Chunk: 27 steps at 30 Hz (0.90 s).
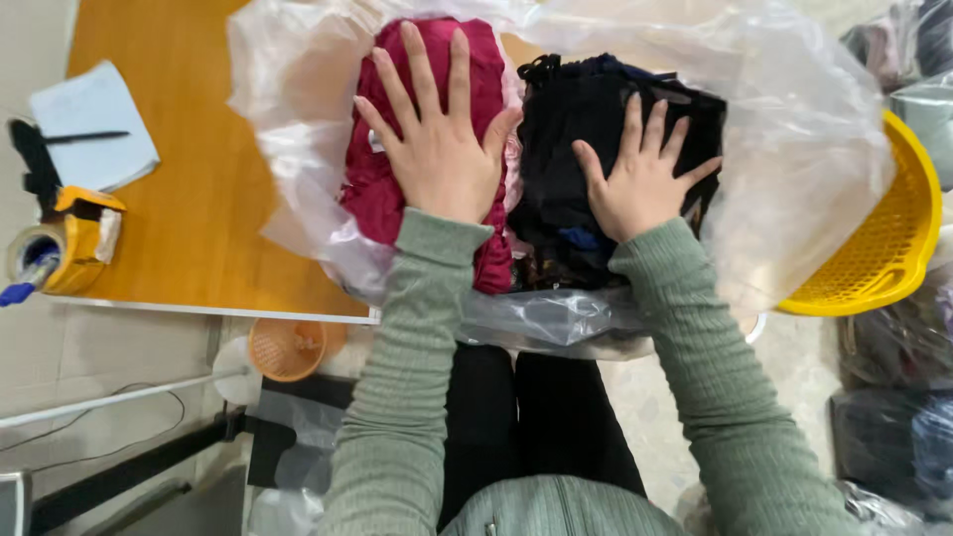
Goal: The person places folded garments into a clear plastic bag on a table, arranging them by hand. Items include a patterned garment, a maroon top, and several dark-colored pieces. The person smooths the items inside the bag and adjusts the bag's opening.
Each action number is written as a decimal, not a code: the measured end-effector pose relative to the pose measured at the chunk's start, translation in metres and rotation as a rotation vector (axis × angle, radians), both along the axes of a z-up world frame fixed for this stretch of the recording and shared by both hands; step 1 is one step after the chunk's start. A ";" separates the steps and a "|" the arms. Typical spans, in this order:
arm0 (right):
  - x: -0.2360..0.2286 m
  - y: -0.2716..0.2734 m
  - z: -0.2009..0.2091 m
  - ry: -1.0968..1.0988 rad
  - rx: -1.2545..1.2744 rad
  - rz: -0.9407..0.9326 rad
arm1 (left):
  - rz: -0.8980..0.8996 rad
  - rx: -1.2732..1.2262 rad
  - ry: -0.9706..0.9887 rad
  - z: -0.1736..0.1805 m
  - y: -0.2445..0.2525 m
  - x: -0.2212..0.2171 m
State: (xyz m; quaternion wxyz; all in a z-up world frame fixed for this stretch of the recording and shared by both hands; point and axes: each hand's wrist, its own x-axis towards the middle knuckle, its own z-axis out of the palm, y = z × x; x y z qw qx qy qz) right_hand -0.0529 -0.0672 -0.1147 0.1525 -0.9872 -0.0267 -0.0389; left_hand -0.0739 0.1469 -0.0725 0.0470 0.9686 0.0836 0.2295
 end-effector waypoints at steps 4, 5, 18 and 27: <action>-0.007 0.007 -0.004 -0.083 0.011 -0.007 | -0.070 -0.008 0.167 -0.022 -0.013 -0.003; -0.014 0.008 -0.005 -0.108 -0.005 -0.003 | -0.069 -0.009 0.176 -0.029 -0.014 -0.004; -0.040 0.047 -0.016 -0.141 -0.060 -0.022 | -0.089 -0.058 0.119 -0.039 -0.004 -0.007; -0.019 0.017 -0.002 0.007 0.178 0.033 | -0.201 0.074 0.103 0.001 -0.029 -0.039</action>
